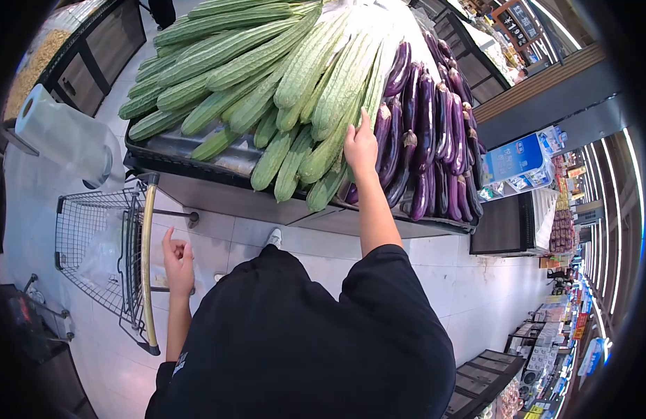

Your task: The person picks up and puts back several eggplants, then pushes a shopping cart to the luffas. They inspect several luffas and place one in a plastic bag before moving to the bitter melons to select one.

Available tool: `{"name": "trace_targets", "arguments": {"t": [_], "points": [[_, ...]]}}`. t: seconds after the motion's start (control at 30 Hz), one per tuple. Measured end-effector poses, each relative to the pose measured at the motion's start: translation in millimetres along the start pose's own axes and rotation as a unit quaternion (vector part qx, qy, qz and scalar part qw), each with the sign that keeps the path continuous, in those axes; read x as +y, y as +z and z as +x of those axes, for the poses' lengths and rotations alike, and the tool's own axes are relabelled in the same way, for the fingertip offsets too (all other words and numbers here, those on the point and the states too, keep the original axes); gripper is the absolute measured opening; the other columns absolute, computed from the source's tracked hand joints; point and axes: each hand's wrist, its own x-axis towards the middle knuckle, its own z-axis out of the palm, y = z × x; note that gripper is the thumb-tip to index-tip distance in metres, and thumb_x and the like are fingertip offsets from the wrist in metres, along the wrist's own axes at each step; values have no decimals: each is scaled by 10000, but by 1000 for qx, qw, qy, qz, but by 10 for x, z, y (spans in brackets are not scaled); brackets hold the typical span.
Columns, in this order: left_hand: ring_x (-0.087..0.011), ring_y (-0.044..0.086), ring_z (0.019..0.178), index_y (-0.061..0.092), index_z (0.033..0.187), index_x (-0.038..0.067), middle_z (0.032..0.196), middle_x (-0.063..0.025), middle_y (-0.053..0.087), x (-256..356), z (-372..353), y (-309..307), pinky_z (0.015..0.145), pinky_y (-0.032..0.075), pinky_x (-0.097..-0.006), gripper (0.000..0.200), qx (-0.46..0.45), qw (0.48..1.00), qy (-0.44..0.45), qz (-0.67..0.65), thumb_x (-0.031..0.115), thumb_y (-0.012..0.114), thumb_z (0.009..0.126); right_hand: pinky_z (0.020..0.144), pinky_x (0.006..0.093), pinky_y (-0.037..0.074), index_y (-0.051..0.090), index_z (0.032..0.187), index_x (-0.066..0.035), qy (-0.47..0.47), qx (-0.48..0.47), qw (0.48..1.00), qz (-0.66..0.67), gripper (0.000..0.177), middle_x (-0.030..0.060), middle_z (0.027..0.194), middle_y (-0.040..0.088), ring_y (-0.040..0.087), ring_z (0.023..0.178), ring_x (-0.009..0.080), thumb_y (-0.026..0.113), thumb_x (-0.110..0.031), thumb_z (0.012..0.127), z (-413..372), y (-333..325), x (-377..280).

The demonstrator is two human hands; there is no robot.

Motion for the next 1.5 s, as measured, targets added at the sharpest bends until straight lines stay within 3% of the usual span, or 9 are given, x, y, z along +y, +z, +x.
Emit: {"name": "trace_targets", "arguments": {"t": [0.07, 0.13, 0.3, 0.6, 0.7, 0.83, 1.17, 1.23, 1.5], "points": [[-115, 527, 777, 377, 1524, 13, 910, -36, 565, 240, 134, 254, 745, 474, -272, 602, -53, 998, 44, 1, 35, 619, 974, 863, 471, 515, 358, 1542, -53, -98, 10, 995, -16, 701, 155, 895, 634, 626, 885, 355, 663, -294, 959, -33, -58, -37], [-119, 542, 761, 381, 1521, 11, 897, -36, 574, 473, 332, 585, 732, 484, -278, 604, -94, 992, 83, -18, 36, 626, 970, 931, 450, 467, 277, 1587, -31, -121, -34, 984, -128, 996, 165, 1079, 575, 559, 1035, 330, 814, -403, 836, -80, -81, -203], [-209, 632, 756, 327, 1564, 59, 874, -87, 626, 1181, 965, 1634, 712, 515, -335, 720, -190, 967, 154, 72, 155, 687, 948, 849, 417, 434, 63, 1646, -34, -96, -88, 966, -222, 1469, 129, 1076, 497, 508, 960, 288, 878, -677, 607, -126, 124, -410], [-189, 628, 646, 156, 1646, 91, 884, -93, 685, 1459, 1682, 3161, 652, 528, -348, 946, -235, 930, 172, 222, 218, 750, 920, 802, 438, 407, 146, 1634, -6, -124, -18, 979, -160, 1320, 143, 1032, 512, 510, 948, 307, 889, -394, 614, 62, 393, -229], [-109, 599, 621, 244, 1612, 34, 845, -77, 692, 1297, 1757, 3368, 547, 495, -263, 860, -225, 965, 64, -120, 139, 760, 932, 802, 436, 395, 112, 1618, 56, -146, -48, 981, -115, 1366, 140, 1019, 509, 501, 928, 305, 893, -422, 604, 56, 292, -239], [-59, 540, 574, 318, 1569, -10, 864, -51, 673, 1432, 1736, 3364, 497, 447, -218, 748, -220, 948, 12, -229, 123, 731, 960, 807, 432, 379, 90, 1633, 22, -137, -75, 985, -69, 1402, 139, 1034, 504, 496, 937, 305, 916, -407, 585, 70, 222, -269], [-75, 526, 574, 372, 1540, -26, 769, -16, 600, 1644, 1729, 3250, 511, 444, -225, 682, -195, 958, -4, -212, 149, 708, 973, 810, 452, 380, 167, 1632, -11, -136, -66, 984, -97, 1369, 155, 1036, 514, 498, 956, 328, 934, -410, 571, 14, 242, -347], [-68, 533, 600, 385, 1531, -26, 810, -18, 611, 1643, 1733, 3220, 510, 445, -222, 659, -194, 954, -5, -229, 145, 703, 980, 820, 431, 380, 87, 1663, -109, -119, -86, 987, -67, 1374, 153, 1065, 487, 486, 976, 321, 928, -272, 589, -3, 171, -383], [-58, 535, 618, 396, 1520, -12, 852, -13, 623, 1593, 1743, 3229, 513, 446, -215, 618, -194, 951, 5, -242, 142, 685, 995, 864, 459, 399, 147, 1660, -171, -130, -120, 981, -80, 1300, 163, 1073, 488, 498, 1001, 341, 901, -210, 602, 55, -278, -448]]}}
